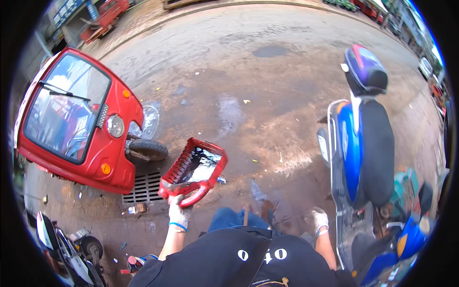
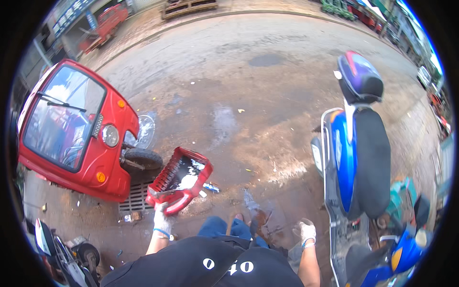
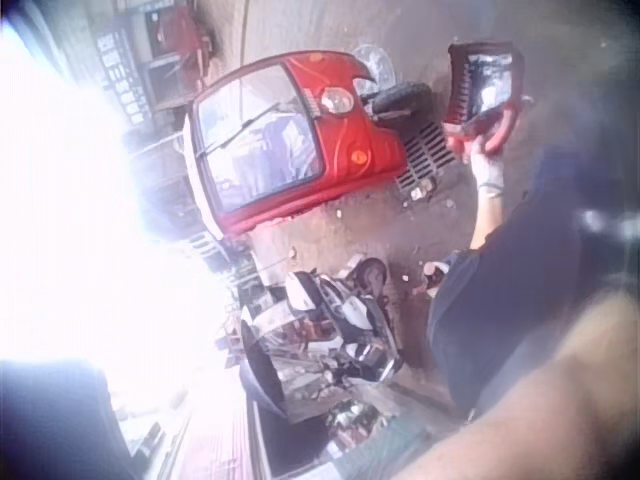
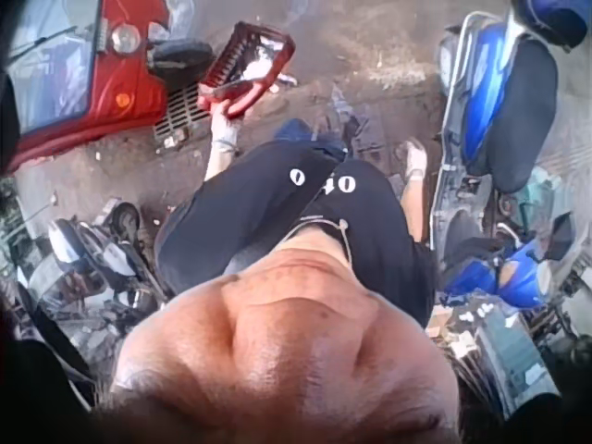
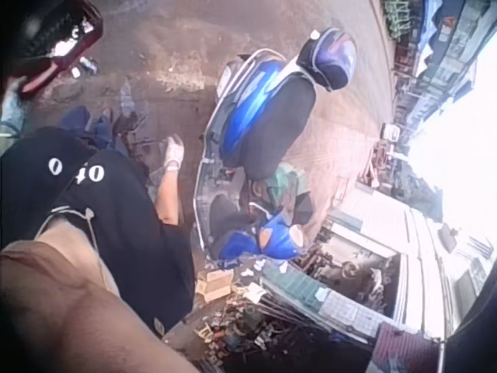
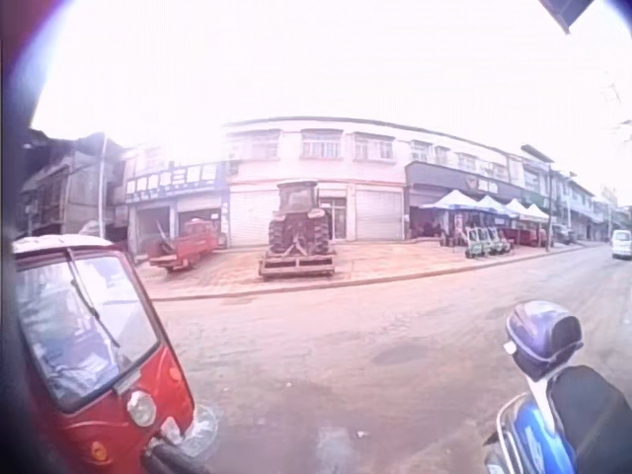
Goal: The person sits on the floor of a cluttered workshop and handles a circular metal part, turning it over and examining its edges. The person then stands, picks up a red plastic container, and walks outside to another area where another person is working.
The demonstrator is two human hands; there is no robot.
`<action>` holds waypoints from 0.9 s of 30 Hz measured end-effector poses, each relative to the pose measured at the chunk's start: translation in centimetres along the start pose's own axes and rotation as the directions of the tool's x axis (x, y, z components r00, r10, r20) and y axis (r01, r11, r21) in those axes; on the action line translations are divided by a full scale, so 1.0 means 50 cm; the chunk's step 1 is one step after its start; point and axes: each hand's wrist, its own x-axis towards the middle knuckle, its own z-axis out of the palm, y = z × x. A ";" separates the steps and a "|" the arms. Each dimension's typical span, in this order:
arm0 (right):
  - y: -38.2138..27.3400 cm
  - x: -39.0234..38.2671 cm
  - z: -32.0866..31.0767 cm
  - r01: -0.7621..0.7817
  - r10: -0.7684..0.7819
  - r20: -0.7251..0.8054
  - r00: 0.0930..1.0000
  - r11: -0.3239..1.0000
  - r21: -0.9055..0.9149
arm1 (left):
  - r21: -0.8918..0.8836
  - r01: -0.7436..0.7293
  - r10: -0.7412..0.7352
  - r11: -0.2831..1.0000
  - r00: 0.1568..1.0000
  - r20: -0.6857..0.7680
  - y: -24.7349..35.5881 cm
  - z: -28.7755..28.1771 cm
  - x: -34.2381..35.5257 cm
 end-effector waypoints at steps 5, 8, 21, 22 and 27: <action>-0.307 0.261 0.372 0.351 -0.268 0.448 0.853 0.929 -0.112 | -0.007 -0.148 0.145 0.989 0.978 -0.148 -0.059 0.222 0.161; -0.456 0.471 0.491 0.434 -0.317 0.548 0.774 0.896 -0.096 | 0.082 -0.158 0.173 0.984 0.957 -0.231 -0.110 0.366 0.287; -0.880 1.130 0.867 0.104 0.042 0.328 0.944 0.903 -0.416 | 0.149 -0.050 0.063 0.988 0.995 -0.079 -0.376 1.168 0.980; -0.921 1.180 0.900 0.099 0.047 0.327 0.944 0.904 -0.415 | 0.132 -0.030 0.041 0.991 0.996 -0.080 -0.398 1.222 1.038; -1.140 1.482 0.968 0.066 0.061 0.290 0.955 0.910 -0.409 | 0.184 0.085 -0.071 0.979 0.994 -0.078 -0.520 1.398 1.370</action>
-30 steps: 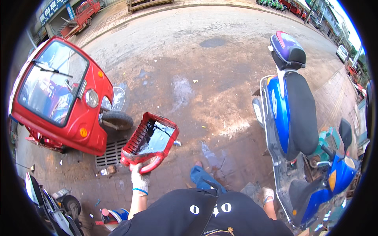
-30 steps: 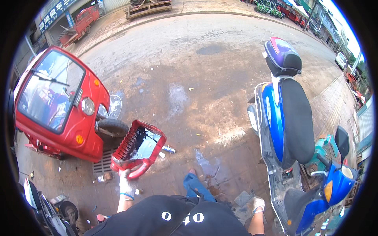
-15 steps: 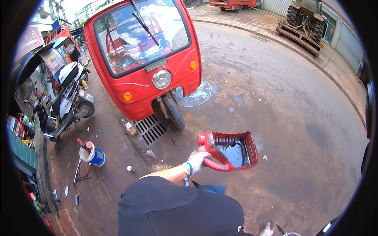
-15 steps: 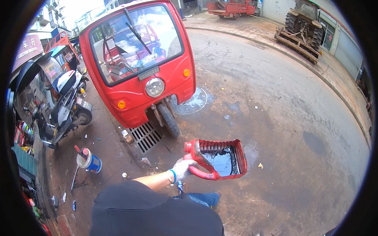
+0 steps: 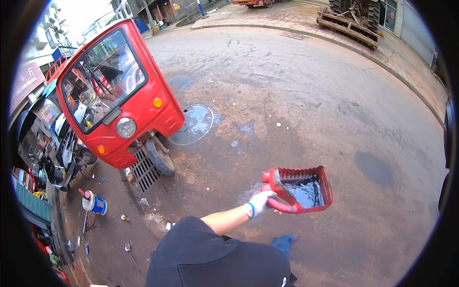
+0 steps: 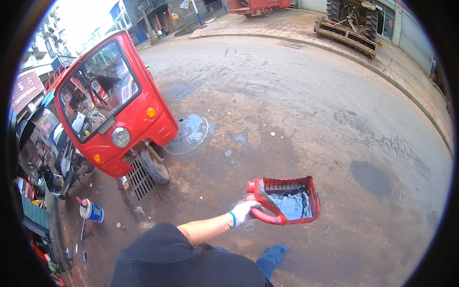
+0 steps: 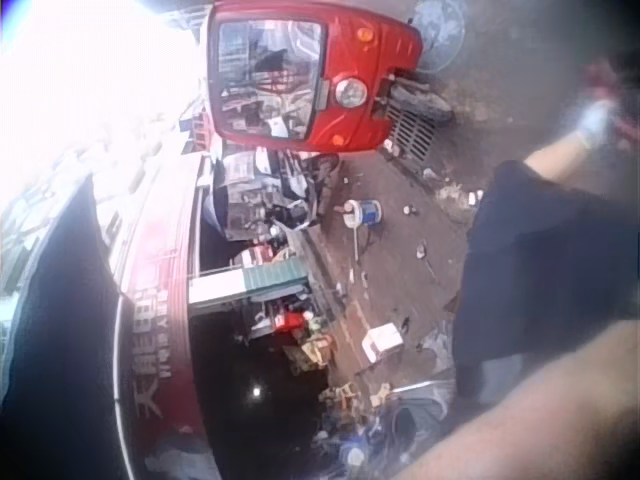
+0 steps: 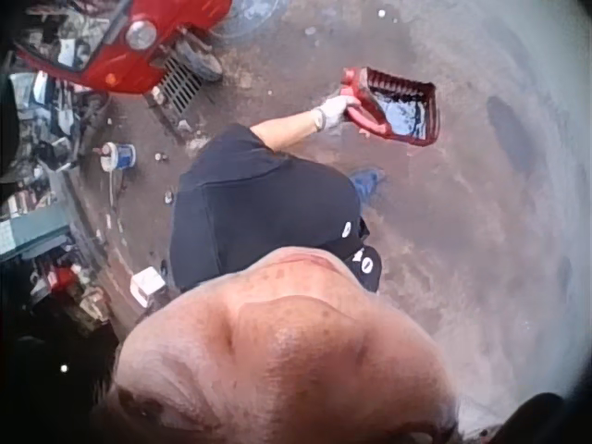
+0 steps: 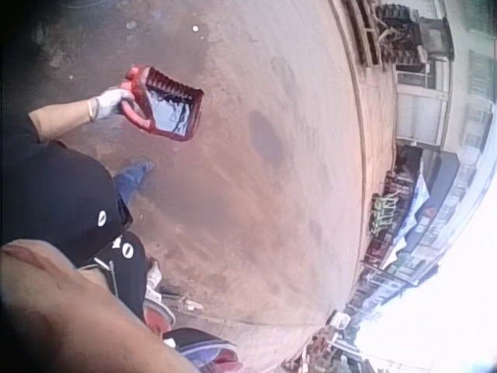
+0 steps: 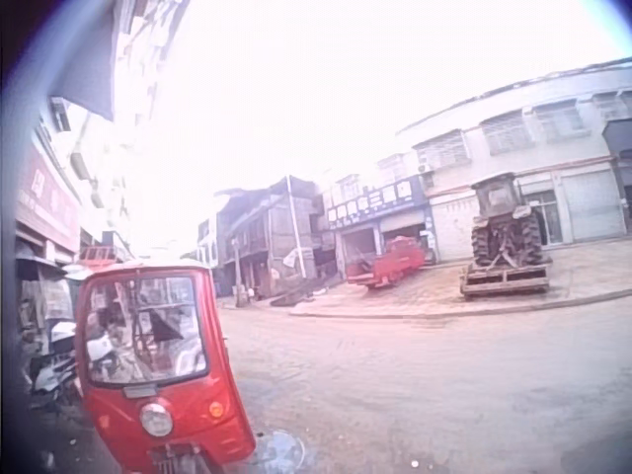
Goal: The person sits on the floor of a cluttered workshop and handles a circular metal part, turning it over and examining its edges. The person then stands, picks up a red plastic container, and walks outside to another area where another person is working.
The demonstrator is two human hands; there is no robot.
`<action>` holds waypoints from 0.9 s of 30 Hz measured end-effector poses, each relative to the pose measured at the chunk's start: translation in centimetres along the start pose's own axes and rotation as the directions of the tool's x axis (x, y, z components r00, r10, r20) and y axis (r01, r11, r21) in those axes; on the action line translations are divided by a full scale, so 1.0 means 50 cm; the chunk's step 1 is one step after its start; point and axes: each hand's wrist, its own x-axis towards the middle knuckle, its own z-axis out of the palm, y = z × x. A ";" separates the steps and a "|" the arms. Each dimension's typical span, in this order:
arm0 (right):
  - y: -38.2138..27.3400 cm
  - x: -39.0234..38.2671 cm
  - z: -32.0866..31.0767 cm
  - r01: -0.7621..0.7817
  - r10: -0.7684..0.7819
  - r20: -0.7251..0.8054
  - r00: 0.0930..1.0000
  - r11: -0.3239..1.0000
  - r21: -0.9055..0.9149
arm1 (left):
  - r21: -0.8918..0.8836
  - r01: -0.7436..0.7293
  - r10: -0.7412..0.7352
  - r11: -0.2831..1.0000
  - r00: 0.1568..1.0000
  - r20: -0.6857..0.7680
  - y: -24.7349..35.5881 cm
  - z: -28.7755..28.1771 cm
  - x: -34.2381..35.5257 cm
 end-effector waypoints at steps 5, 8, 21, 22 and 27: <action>-0.186 0.207 -0.199 -0.040 0.040 0.001 0.999 0.998 0.040 | -0.244 -0.067 -0.036 0.967 0.919 -0.394 -0.062 0.013 0.255; -0.327 0.318 -0.260 0.120 -0.141 0.081 0.987 0.967 0.223 | -0.213 -0.101 -0.092 0.972 0.670 -0.737 -0.073 -0.060 0.344; -0.770 0.803 -0.428 -0.320 0.412 -0.323 0.852 0.898 0.302 | -0.076 0.114 -0.125 0.991 0.981 -0.146 -0.044 0.894 0.966; -0.780 0.834 -0.454 -0.392 0.556 -0.287 0.780 0.792 0.469 | -0.066 0.123 -0.129 0.990 0.986 -0.102 -0.038 0.968 1.013; -0.812 1.029 -0.589 -0.076 0.233 -0.020 0.972 0.232 -0.970 | -0.074 0.254 -0.236 0.964 0.952 0.194 -0.072 1.451 1.285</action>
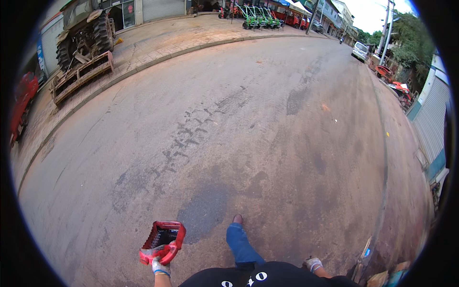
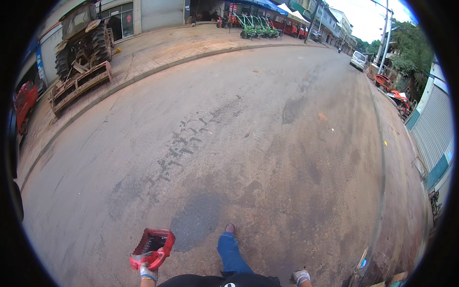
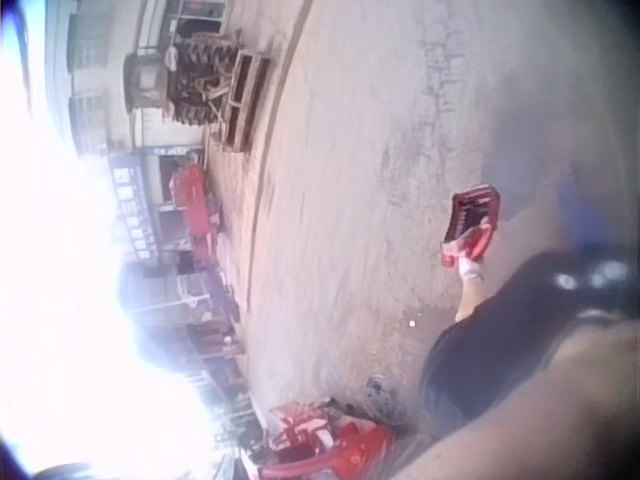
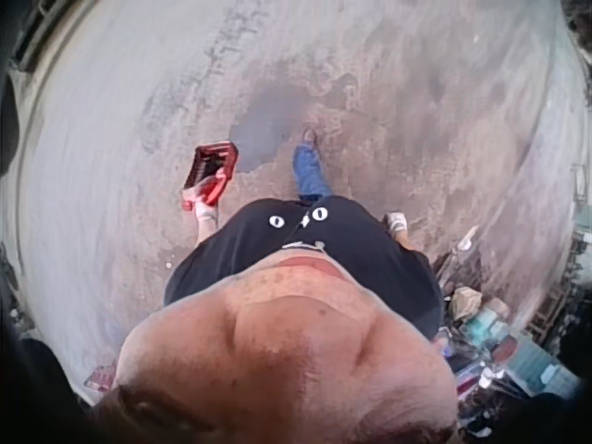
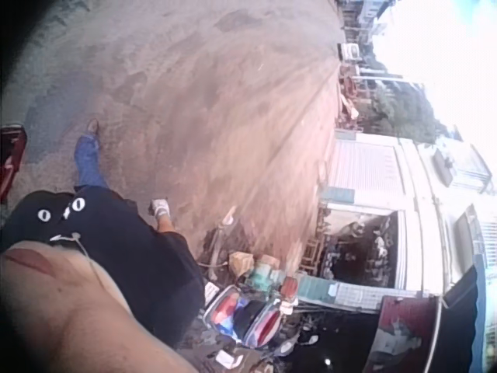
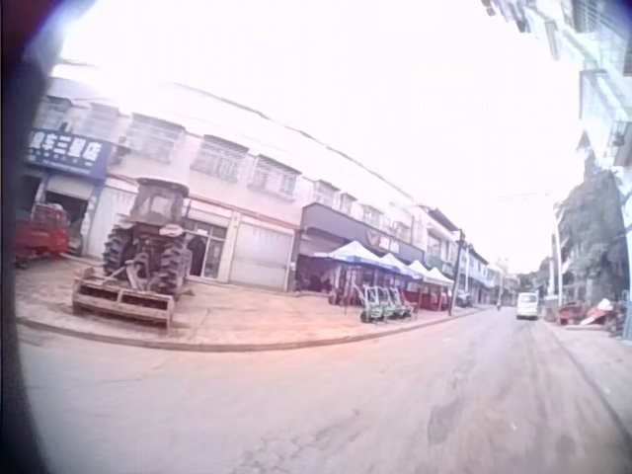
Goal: The person sits on the floor of a cluttered workshop and handles a circular metal part, turning it over and examining its edges. The person then stands, picks up a red plastic container, and walks outside to another area where another person is working.
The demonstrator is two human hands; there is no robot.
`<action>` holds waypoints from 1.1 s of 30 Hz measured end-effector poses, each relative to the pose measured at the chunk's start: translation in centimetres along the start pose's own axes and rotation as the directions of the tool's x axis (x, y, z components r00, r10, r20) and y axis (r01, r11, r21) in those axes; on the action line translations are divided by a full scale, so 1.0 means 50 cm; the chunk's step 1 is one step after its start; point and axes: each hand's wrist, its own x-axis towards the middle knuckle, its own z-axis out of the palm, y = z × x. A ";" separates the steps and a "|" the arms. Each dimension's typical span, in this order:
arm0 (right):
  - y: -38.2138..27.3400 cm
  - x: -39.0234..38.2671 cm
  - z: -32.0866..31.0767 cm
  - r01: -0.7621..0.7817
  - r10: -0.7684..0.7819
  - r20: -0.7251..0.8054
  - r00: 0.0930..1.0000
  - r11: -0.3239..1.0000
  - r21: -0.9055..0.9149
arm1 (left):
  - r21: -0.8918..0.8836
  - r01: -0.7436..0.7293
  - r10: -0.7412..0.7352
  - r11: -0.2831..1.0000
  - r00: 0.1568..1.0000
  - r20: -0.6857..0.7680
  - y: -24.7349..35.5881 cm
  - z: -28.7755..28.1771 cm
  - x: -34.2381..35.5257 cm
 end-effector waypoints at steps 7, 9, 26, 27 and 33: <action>-0.007 0.340 -0.475 -0.239 0.202 0.135 0.970 0.896 0.374 | 0.140 -0.122 0.122 0.983 0.992 0.010 -0.053 0.596 0.371; -0.040 0.434 -0.687 -0.204 0.361 0.079 0.929 0.322 0.925 | 0.164 -0.112 0.120 0.980 0.992 -0.041 -0.048 0.679 0.429; -0.056 1.012 -1.858 -0.201 0.383 0.034 0.923 0.404 0.892 | 0.191 -0.101 0.137 0.976 0.974 -0.182 0.022 1.502 1.183; -0.040 1.034 -1.887 -0.244 0.406 0.062 0.912 0.415 0.877 | 0.193 -0.100 0.136 0.976 0.973 -0.186 0.035 1.548 1.230; 0.014 1.271 -2.136 -0.441 0.410 0.356 0.840 0.133 0.887 | 0.155 -0.133 0.171 0.979 0.949 -0.265 0.097 1.754 1.533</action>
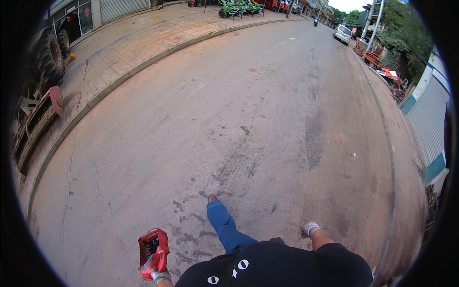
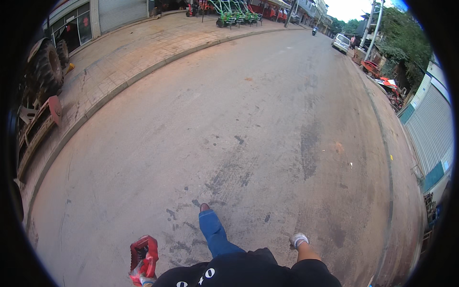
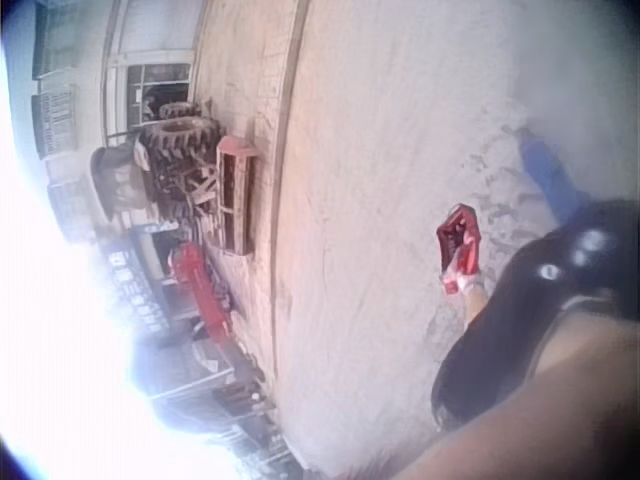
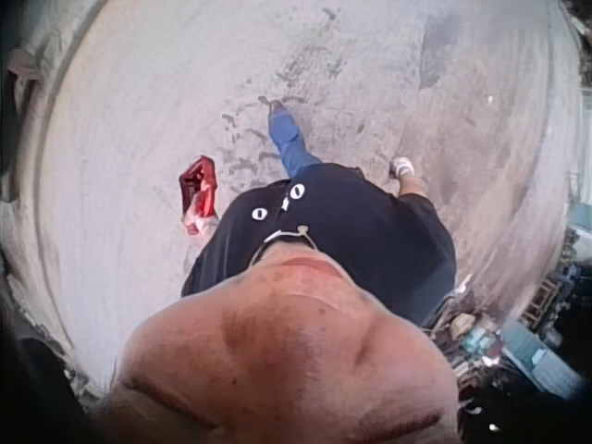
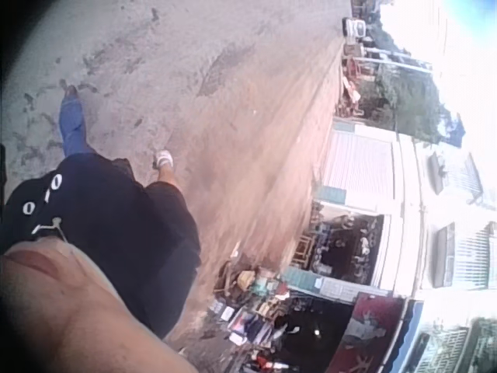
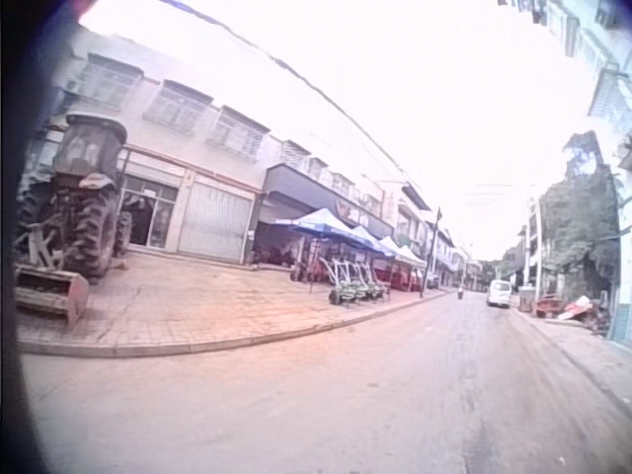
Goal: The person sits on the floor of a cluttered workshop and handles a circular metal part, turning it over and examining its edges. The person then stands, picks up a red plastic container, and walks outside to another area where another person is working.
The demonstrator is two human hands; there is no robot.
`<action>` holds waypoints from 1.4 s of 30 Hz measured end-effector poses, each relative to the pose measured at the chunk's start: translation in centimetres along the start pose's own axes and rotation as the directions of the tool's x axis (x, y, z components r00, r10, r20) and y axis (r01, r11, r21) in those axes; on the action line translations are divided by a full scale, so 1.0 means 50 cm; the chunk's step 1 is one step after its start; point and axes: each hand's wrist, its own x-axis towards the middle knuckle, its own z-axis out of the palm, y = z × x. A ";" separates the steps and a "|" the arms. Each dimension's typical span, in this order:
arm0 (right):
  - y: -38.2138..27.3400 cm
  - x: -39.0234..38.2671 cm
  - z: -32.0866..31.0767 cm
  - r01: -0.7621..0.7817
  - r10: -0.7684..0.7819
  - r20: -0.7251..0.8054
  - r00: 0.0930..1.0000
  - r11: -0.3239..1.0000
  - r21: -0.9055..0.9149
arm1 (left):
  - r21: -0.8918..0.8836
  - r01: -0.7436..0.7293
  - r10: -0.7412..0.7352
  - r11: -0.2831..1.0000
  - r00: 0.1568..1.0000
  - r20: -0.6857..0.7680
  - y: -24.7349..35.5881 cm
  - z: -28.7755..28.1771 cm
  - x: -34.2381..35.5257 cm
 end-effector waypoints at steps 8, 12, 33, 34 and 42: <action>-0.831 0.008 0.107 0.384 -0.376 0.088 0.923 0.915 -0.126 | -0.171 -0.092 0.067 0.981 0.987 -0.146 0.108 0.479 0.157; -1.339 -0.053 0.218 0.501 -0.536 0.120 0.835 0.833 0.236 | -0.256 -0.142 0.081 0.956 0.969 -0.233 0.154 0.648 0.242; -2.623 0.077 0.163 0.043 -0.046 -0.136 0.990 0.999 -0.026 | -0.239 -0.077 0.062 0.968 0.996 -0.070 0.550 2.184 1.217; -2.713 0.081 0.179 0.013 -0.016 -0.165 0.986 1.000 -0.017 | -0.234 -0.073 0.060 0.969 0.996 -0.063 0.577 2.253 1.248; -3.565 -0.039 0.357 0.324 -0.326 -0.050 0.944 0.888 0.327 | -0.254 -0.128 0.104 0.959 0.989 -0.105 0.759 2.719 1.422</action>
